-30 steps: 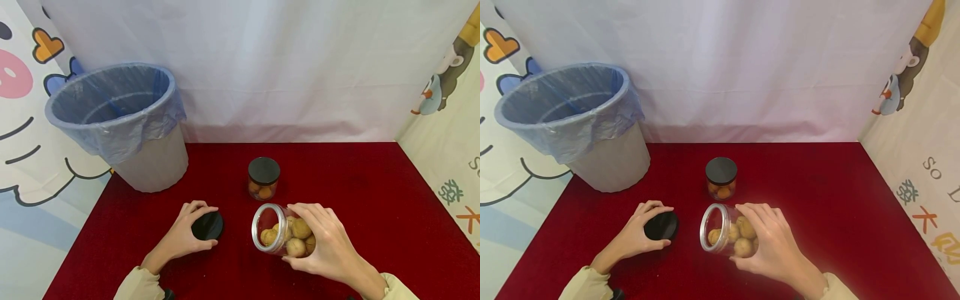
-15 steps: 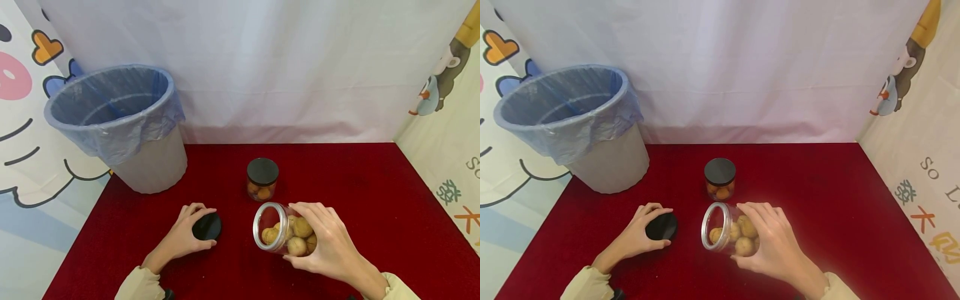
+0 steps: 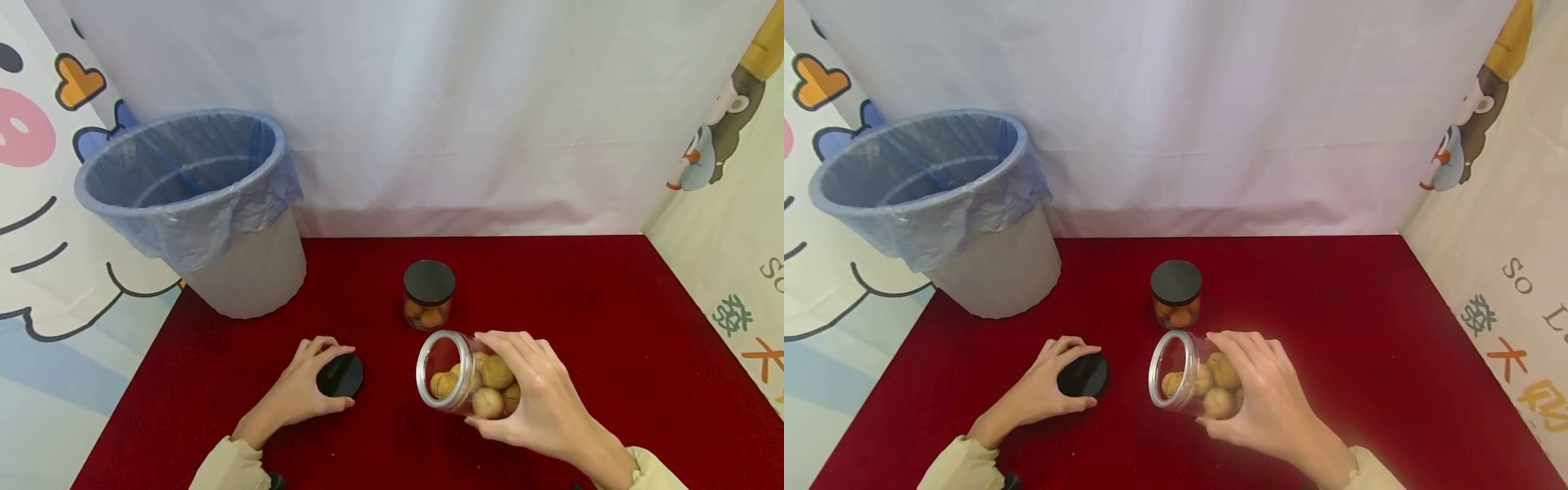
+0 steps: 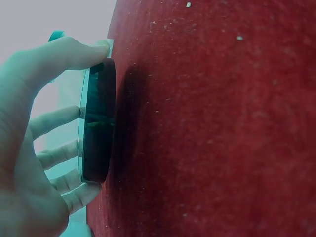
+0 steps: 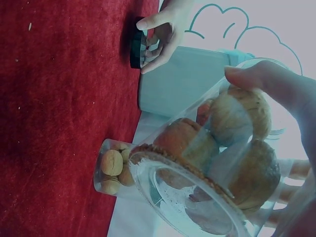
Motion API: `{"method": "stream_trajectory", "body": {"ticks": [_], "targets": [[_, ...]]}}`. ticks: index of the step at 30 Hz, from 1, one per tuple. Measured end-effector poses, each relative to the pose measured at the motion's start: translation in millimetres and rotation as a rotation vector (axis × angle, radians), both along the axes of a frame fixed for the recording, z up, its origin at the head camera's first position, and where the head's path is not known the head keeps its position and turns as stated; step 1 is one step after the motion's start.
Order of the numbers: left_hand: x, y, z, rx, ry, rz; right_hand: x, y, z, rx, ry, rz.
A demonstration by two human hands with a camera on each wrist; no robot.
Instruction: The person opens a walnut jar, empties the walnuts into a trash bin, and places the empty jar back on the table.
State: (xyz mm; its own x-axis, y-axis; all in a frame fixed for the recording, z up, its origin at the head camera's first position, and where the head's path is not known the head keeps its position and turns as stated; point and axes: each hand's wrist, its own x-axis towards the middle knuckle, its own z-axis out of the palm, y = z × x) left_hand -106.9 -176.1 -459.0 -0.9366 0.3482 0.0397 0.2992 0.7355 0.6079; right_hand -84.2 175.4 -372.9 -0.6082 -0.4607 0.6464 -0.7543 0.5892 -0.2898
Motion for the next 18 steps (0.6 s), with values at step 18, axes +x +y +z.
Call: {"method": "stream_trajectory", "body": {"ticks": [18], "targets": [[-0.4, -1.1, -4.9, -0.055, -0.011, -0.026, -1.8, 0.9, 2.4, -0.001, -0.002, -0.003]]}}
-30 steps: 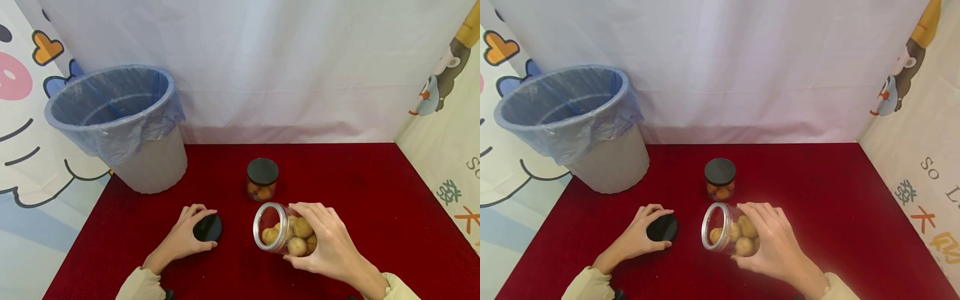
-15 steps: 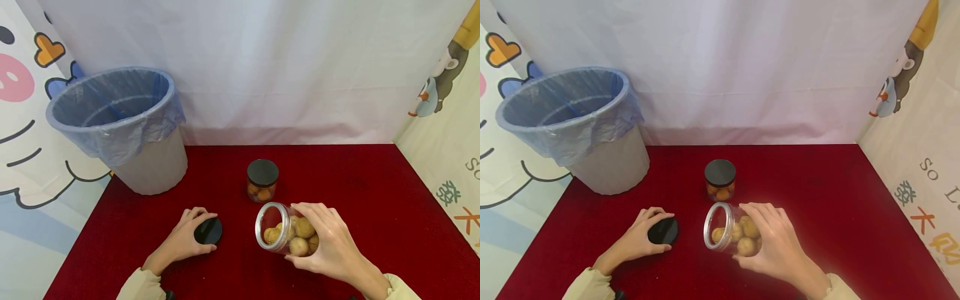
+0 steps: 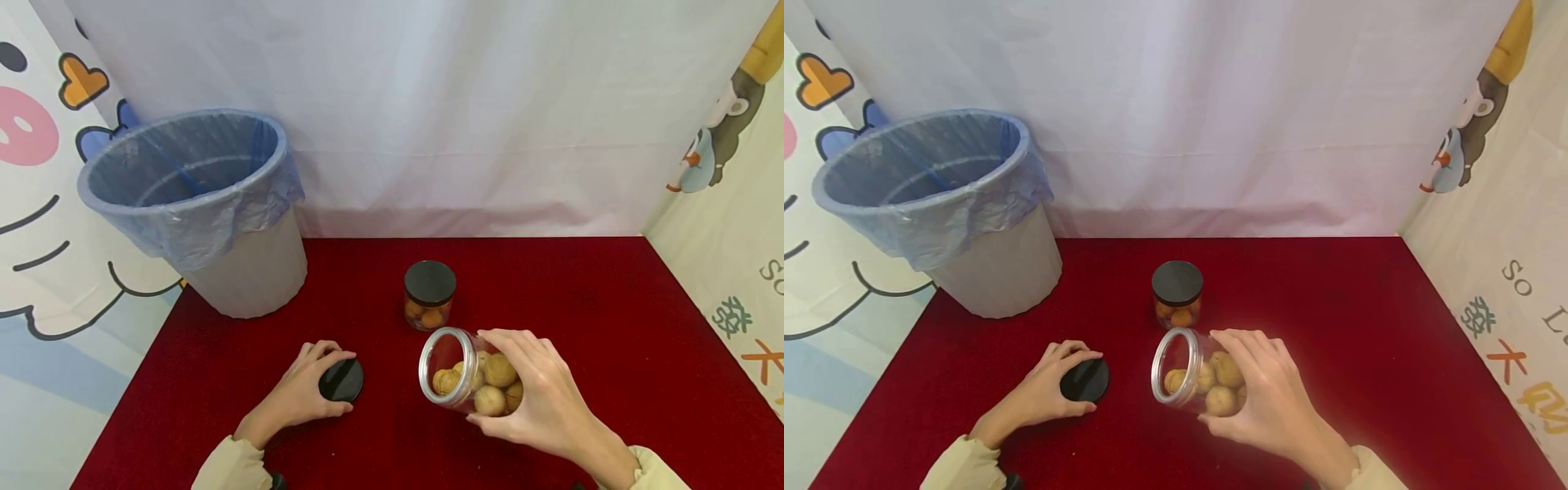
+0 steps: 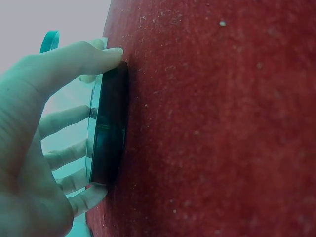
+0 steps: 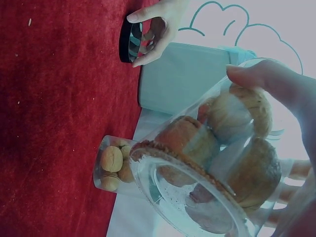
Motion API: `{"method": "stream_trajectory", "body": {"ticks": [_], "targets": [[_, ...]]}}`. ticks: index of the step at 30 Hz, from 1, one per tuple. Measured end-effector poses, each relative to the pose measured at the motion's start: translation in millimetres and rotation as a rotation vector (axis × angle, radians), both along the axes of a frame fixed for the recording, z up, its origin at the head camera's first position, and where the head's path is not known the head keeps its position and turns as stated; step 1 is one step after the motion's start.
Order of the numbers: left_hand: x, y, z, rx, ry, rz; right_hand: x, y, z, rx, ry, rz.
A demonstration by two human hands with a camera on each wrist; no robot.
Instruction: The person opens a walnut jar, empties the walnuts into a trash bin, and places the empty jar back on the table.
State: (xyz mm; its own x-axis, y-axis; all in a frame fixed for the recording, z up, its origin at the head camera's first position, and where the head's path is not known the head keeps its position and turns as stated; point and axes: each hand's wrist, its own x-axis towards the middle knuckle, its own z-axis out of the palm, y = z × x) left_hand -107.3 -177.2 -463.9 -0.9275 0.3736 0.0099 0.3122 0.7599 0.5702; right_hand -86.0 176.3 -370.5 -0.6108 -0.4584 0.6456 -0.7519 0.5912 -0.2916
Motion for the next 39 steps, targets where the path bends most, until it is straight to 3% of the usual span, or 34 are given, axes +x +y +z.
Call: {"method": "stream_trajectory", "body": {"ticks": [6, 12, 28, 39], "targets": [[-0.1, -2.0, 1.1, 0.009, 0.015, -0.015, -1.8, 0.0, 1.8, -0.003, -0.002, 0.003], [-0.4, -9.0, 4.9, 0.075, 0.041, -0.012, -3.6, 0.3, 3.1, -0.001, -0.005, -0.002], [-3.1, -29.7, 20.5, 0.270, 0.212, 0.130, -13.8, 2.4, 9.2, -0.014, 0.006, 0.015], [0.5, -42.2, 37.2, 0.316, 0.317, 0.178, -21.2, 3.4, 21.1, 0.014, -0.056, 0.003]]}}
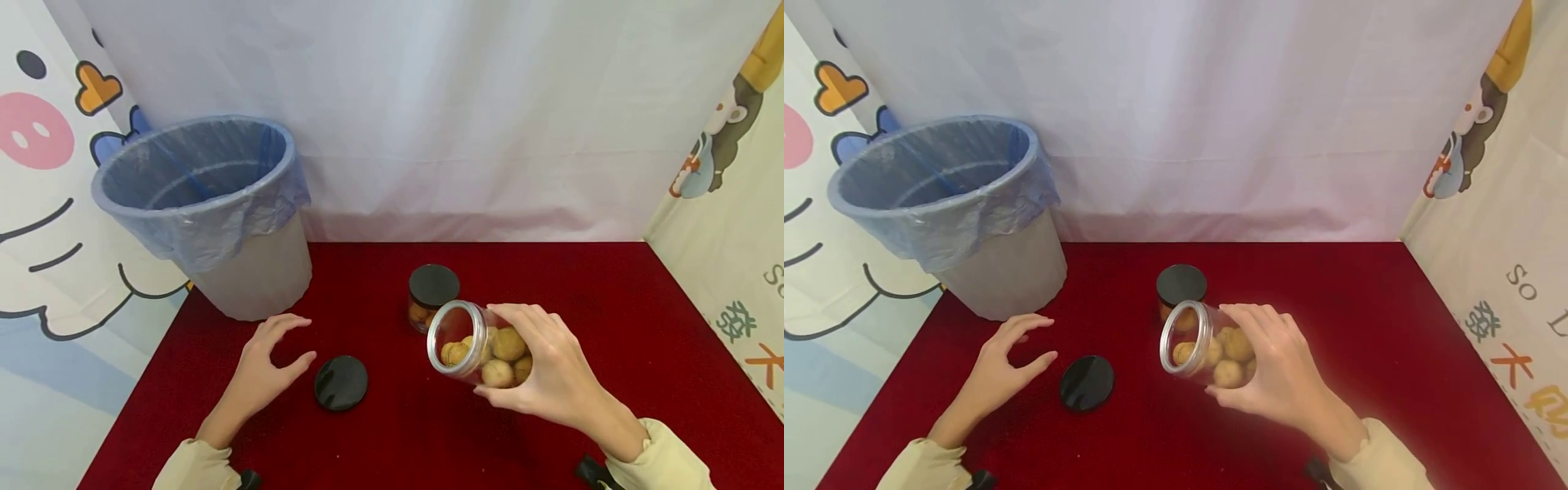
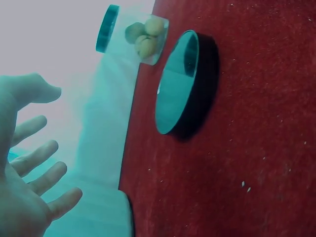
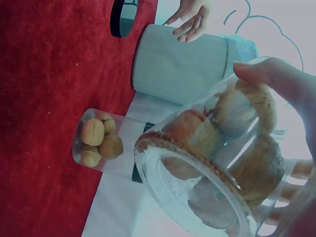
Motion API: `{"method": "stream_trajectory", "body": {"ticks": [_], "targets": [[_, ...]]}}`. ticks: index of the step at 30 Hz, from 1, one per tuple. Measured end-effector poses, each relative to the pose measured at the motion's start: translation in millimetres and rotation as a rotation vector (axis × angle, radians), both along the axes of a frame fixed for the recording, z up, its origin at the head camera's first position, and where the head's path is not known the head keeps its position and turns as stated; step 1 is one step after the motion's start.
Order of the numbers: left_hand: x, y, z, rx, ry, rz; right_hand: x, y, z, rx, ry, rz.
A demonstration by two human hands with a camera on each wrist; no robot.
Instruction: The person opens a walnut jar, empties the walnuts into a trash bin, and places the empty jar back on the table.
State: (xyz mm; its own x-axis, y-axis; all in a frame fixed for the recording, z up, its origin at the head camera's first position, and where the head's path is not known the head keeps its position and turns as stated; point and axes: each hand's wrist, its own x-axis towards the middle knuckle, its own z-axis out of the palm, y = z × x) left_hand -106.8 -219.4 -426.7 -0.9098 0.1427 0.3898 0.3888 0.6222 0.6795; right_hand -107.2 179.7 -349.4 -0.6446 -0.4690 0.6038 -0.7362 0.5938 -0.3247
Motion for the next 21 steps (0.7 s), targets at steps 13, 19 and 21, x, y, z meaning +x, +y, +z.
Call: {"method": "stream_trajectory", "body": {"ticks": [13, 19, 21], "targets": [[5.4, -14.2, 19.0, 0.044, 0.139, 0.074, -10.7, -3.7, 18.3, -0.008, 0.037, 0.023], [16.3, -9.8, 47.7, 0.059, 0.201, 0.095, -16.0, -5.6, 26.6, -0.010, 0.078, 0.036], [20.2, -8.1, 57.7, 0.060, 0.211, 0.103, -17.8, -6.2, 29.5, -0.010, 0.088, 0.039]]}}
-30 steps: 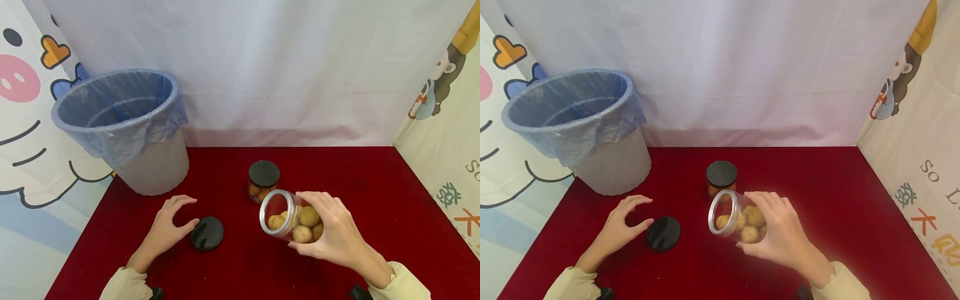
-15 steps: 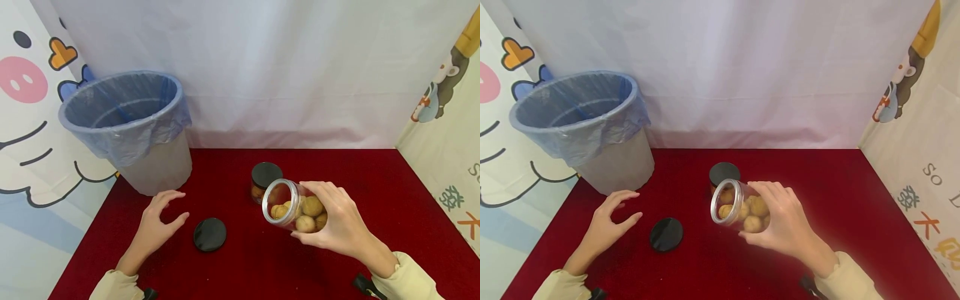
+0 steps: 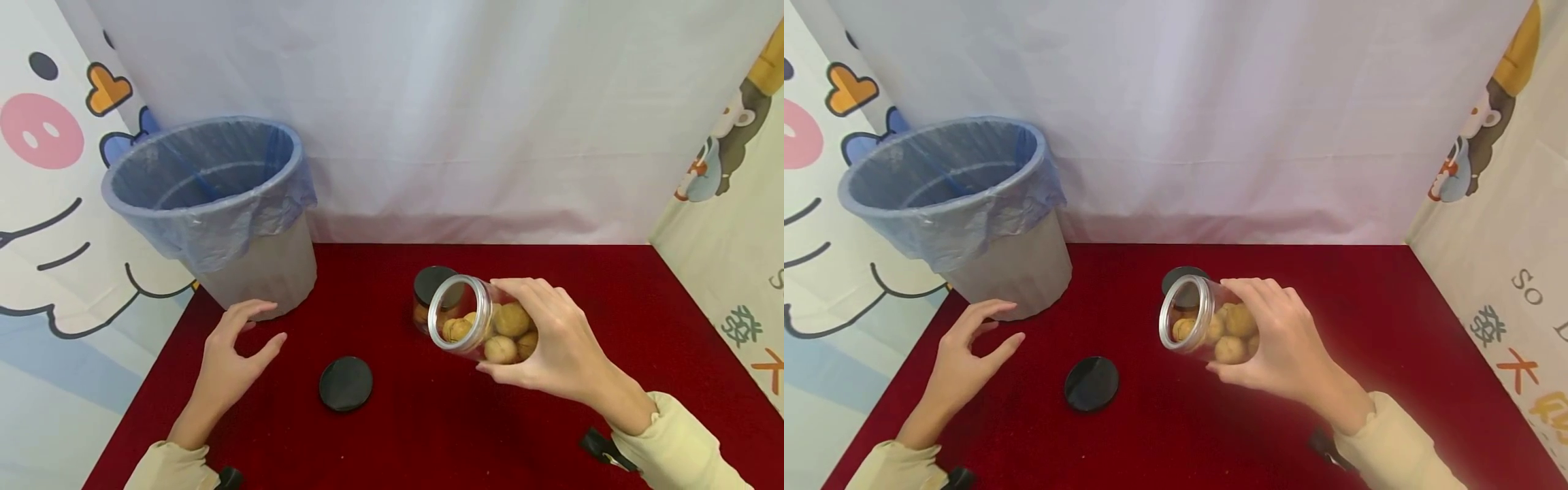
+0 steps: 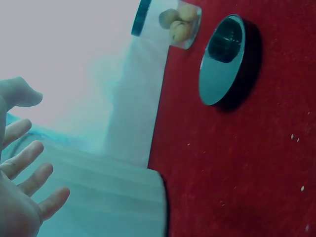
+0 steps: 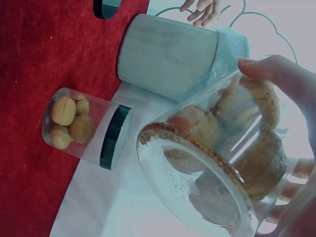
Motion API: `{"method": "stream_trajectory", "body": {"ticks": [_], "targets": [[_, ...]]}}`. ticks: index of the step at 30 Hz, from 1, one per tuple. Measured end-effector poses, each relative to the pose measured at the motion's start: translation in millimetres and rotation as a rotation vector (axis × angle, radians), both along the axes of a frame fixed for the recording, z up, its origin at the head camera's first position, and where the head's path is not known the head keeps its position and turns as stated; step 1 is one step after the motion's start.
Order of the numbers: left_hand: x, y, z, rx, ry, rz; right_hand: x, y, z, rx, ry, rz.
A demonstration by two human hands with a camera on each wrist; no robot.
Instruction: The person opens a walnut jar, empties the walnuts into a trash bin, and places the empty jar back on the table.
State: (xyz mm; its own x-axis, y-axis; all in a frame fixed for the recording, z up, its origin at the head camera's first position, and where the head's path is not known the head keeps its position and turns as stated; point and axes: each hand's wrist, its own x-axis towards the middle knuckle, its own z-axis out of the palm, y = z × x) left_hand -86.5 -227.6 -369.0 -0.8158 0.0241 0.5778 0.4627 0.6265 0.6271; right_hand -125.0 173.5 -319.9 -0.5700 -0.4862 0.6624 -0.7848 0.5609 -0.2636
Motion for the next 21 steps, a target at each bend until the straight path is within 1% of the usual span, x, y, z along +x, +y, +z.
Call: {"method": "stream_trajectory", "body": {"ticks": [2, 4, 10, 15, 19, 21], "targets": [[3.1, -0.2, 6.7, -0.001, 0.010, 0.013, -1.6, -0.8, 3.0, 0.000, 0.003, 0.003], [4.9, -1.7, 11.0, 0.004, 0.018, 0.026, -3.0, -1.4, 5.9, -0.003, 0.000, 0.008], [5.5, -9.1, 19.3, 0.029, 0.062, 0.049, -5.9, -2.9, 13.9, -0.018, -0.031, 0.018], [5.2, -15.8, 25.9, 0.056, 0.091, 0.064, -9.6, -6.1, 18.9, -0.025, -0.020, 0.028], [3.6, -23.5, 27.8, 0.087, 0.114, 0.081, -13.5, -9.0, 22.1, -0.030, 0.003, 0.038], [-0.9, -31.2, 22.8, 0.106, 0.144, 0.091, -15.6, -10.0, 23.5, -0.033, 0.009, 0.044]]}}
